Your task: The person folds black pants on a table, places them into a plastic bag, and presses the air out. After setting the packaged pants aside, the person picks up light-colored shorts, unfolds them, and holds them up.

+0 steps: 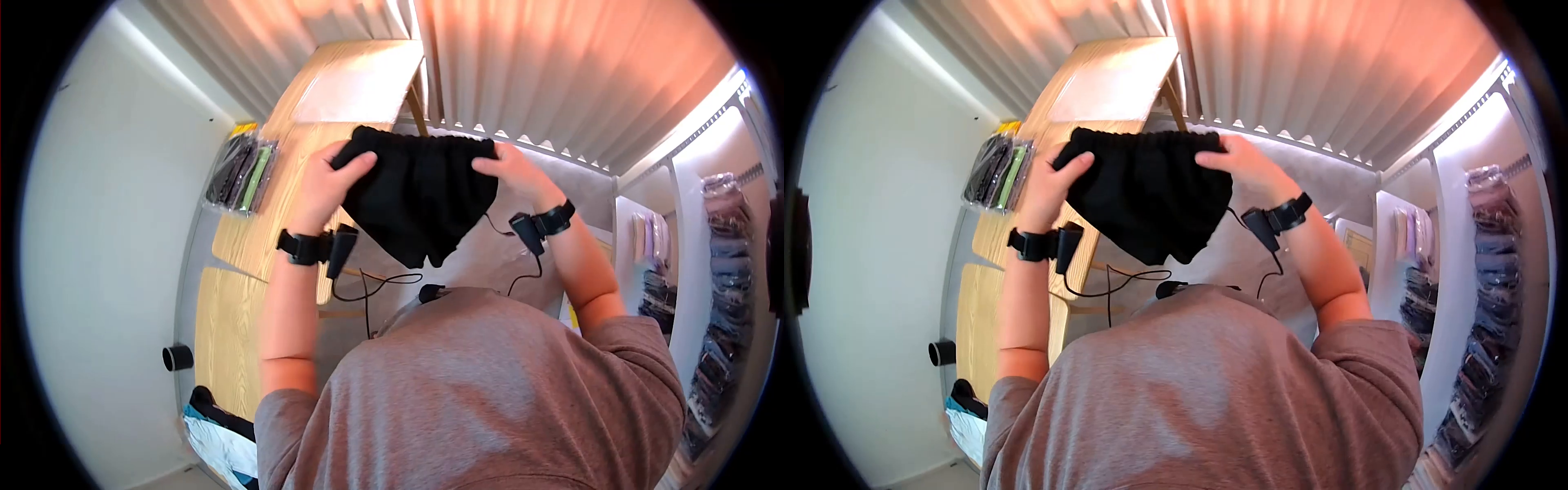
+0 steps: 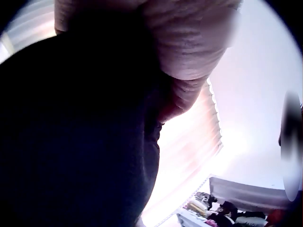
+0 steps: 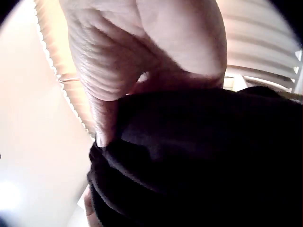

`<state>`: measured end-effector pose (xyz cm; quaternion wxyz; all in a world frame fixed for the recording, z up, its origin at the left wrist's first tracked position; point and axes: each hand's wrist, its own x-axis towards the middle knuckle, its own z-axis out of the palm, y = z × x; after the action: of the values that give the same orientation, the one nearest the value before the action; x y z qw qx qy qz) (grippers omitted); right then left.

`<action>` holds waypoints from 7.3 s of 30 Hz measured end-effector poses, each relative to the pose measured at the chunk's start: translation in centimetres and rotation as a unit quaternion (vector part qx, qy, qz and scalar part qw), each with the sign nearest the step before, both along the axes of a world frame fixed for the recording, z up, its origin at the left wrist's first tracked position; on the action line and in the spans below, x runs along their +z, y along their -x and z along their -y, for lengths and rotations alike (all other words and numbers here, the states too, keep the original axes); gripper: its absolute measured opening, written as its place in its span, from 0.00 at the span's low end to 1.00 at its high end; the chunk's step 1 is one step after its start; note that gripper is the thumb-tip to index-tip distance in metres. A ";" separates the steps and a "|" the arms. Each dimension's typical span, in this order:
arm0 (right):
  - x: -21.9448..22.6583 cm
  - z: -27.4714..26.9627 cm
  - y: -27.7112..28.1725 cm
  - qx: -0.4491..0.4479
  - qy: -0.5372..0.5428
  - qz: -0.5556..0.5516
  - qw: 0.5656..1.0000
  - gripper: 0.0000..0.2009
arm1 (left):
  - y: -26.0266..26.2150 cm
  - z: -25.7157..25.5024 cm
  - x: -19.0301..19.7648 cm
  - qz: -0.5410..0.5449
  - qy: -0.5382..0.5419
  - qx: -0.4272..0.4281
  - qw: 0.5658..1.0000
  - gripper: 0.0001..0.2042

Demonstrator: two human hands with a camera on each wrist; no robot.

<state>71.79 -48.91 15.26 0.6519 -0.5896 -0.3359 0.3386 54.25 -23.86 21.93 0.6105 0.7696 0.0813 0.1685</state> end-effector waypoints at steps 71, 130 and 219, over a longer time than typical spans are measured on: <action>-2.5 -6.2 3.4 -0.034 -0.109 0.210 0.971 0.21 | -2.6 2.6 2.9 -0.071 -0.467 -0.071 0.879 0.18; -28.8 -42.6 21.3 0.128 0.389 0.109 0.906 0.29 | 53.0 -14.5 -27.2 -0.310 -0.287 0.488 0.764 0.29; -19.3 -41.7 42.6 0.309 0.030 0.440 0.843 0.10 | 49.5 -6.0 -26.7 -0.243 -0.113 0.241 0.933 0.11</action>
<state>29.22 -7.24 -4.02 0.2793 -0.5615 -0.7419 0.2371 4.80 -17.87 -4.75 0.4224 0.8082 0.3903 0.1266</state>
